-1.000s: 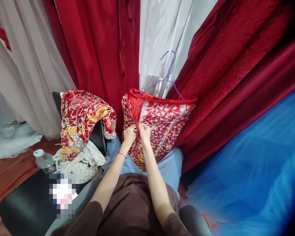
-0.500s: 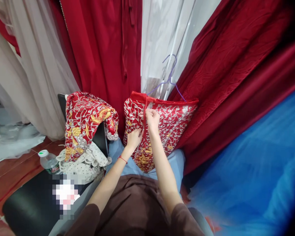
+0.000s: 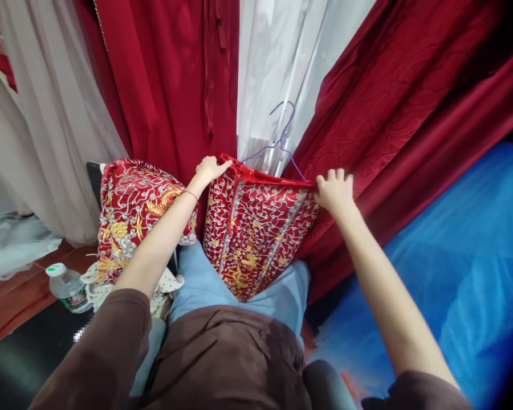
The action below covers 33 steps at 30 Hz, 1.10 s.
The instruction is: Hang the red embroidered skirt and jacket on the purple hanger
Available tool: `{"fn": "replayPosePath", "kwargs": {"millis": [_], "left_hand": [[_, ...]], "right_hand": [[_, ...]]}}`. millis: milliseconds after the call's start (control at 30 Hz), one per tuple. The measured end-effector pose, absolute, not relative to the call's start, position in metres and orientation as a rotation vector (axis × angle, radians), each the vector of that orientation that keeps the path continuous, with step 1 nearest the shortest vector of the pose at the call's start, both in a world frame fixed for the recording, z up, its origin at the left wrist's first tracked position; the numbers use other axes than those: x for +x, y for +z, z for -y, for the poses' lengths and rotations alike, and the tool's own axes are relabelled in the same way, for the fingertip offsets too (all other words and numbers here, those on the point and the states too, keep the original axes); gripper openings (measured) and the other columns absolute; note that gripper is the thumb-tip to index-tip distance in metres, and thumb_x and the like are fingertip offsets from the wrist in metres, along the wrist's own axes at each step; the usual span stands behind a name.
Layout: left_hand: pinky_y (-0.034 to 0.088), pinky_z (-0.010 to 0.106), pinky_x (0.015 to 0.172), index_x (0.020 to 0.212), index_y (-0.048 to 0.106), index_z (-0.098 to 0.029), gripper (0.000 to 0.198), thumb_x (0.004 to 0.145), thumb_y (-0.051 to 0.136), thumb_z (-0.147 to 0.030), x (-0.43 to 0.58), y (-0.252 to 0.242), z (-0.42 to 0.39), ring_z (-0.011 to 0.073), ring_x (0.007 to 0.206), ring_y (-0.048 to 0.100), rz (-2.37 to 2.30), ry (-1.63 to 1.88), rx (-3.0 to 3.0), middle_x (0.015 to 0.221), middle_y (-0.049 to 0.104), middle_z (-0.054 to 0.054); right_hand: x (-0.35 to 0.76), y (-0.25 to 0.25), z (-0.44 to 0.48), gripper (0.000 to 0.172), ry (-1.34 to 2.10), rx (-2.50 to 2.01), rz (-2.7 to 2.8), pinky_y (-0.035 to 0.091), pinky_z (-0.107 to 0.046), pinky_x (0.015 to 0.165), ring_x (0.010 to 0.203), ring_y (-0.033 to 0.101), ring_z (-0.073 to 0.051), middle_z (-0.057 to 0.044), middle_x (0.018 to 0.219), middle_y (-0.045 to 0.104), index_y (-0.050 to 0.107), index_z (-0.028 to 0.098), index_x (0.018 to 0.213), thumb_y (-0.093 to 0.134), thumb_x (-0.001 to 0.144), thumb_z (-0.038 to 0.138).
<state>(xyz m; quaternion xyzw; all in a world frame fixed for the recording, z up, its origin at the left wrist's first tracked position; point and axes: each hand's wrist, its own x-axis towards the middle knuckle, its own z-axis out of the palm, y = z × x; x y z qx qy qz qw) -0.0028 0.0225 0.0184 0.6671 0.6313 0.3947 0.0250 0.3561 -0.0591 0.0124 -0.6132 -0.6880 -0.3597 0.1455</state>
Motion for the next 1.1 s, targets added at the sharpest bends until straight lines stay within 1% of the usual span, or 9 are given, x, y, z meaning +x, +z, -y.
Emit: {"fn": "replayPosePath", "kwargs": {"millis": [67,200,333,400,600,700,867,1000,1100], "left_hand": [[0.048,0.045,0.097,0.099,0.07,-0.012,0.041,0.091,0.055,-0.049,-0.002,0.018,-0.037,0.0342,0.108,0.065,-1.96,1.112,2.091,0.111,0.07,0.022],[0.047,0.04,0.1,0.119,0.067,-0.012,0.046,0.093,0.052,-0.047,-0.004,0.011,-0.048,0.0301,0.113,0.063,-1.835,1.236,2.184,0.124,0.068,0.02],[0.046,0.037,0.097,0.115,0.069,-0.013,0.033,0.095,0.046,-0.027,-0.003,0.009,-0.049,0.0289,0.108,0.065,-1.828,1.281,2.205,0.116,0.072,0.018],[0.046,0.038,0.097,0.113,0.07,-0.014,0.033,0.094,0.043,-0.02,-0.003,0.01,-0.047,0.0293,0.105,0.066,-1.884,1.327,2.206,0.112,0.072,0.018],[0.044,0.036,0.098,0.116,0.069,-0.015,0.035,0.097,0.042,-0.026,-0.012,0.016,-0.037,0.0275,0.104,0.065,-1.91,1.442,2.183,0.108,0.072,0.016],[0.044,0.035,0.098,0.117,0.068,-0.015,0.036,0.098,0.041,-0.028,-0.018,0.019,-0.032,0.0262,0.102,0.064,-1.873,1.446,2.227,0.109,0.072,0.014],[0.044,0.034,0.096,0.115,0.067,-0.016,0.034,0.099,0.041,-0.03,-0.021,0.022,-0.022,0.024,0.097,0.064,-1.677,1.424,2.359,0.104,0.072,0.011],[0.045,0.036,0.096,0.113,0.065,-0.016,0.034,0.1,0.04,-0.035,-0.018,0.022,-0.013,0.0253,0.096,0.065,-1.627,1.293,2.323,0.097,0.071,0.01],[0.047,0.037,0.093,0.121,0.06,-0.017,0.041,0.101,0.036,-0.045,-0.017,0.017,-0.008,0.0238,0.09,0.066,-1.453,1.165,2.283,0.09,0.069,0.006]], "right_hand": [[0.373,0.02,0.06,0.024,-1.067,-1.77,2.105,0.039,-0.046,0.088,0.109,0.052,-0.032,-0.02,0.113,0.065,0.069,0.015,0.108,0.054,0.089,0.02],[0.385,0.03,0.065,0.023,-1.065,-1.644,2.316,0.039,-0.037,0.079,0.097,0.057,-0.026,-0.015,0.103,0.069,0.071,0.018,0.101,0.049,0.094,0.02],[0.389,0.033,0.071,0.023,-1.02,-1.555,2.306,0.04,-0.035,0.077,0.095,0.058,-0.025,-0.012,0.105,0.071,0.071,0.019,0.101,0.049,0.096,0.025],[0.393,0.033,0.073,0.025,-0.952,-1.513,2.263,0.041,-0.034,0.076,0.095,0.059,-0.024,-0.011,0.105,0.072,0.071,0.02,0.101,0.047,0.097,0.027],[0.382,0.04,0.067,0.026,-0.802,-1.453,2.136,0.042,-0.033,0.072,0.096,0.06,-0.026,-0.011,0.102,0.072,0.07,0.02,0.1,0.045,0.095,0.026],[0.364,0.041,0.06,0.026,-0.825,-1.455,2.109,0.041,-0.036,0.076,0.095,0.059,-0.027,-0.012,0.097,0.071,0.069,0.02,0.096,0.044,0.093,0.025],[0.346,0.033,0.042,0.029,-0.875,-1.491,1.985,0.041,-0.041,0.083,0.1,0.056,-0.031,-0.015,0.1,0.069,0.068,0.019,0.097,0.04,0.095,0.024],[0.341,0.015,0.031,0.03,-0.893,-1.591,1.783,0.043,-0.046,0.086,0.105,0.055,-0.034,-0.02,0.11,0.064,0.066,0.016,0.106,0.039,0.095,0.023],[0.328,-0.006,0.033,0.033,-0.895,-1.675,1.554,0.043,-0.05,0.09,0.112,0.053,-0.037,-0.026,0.123,0.057,0.06,0.012,0.118,0.041,0.094,0.026]]}}
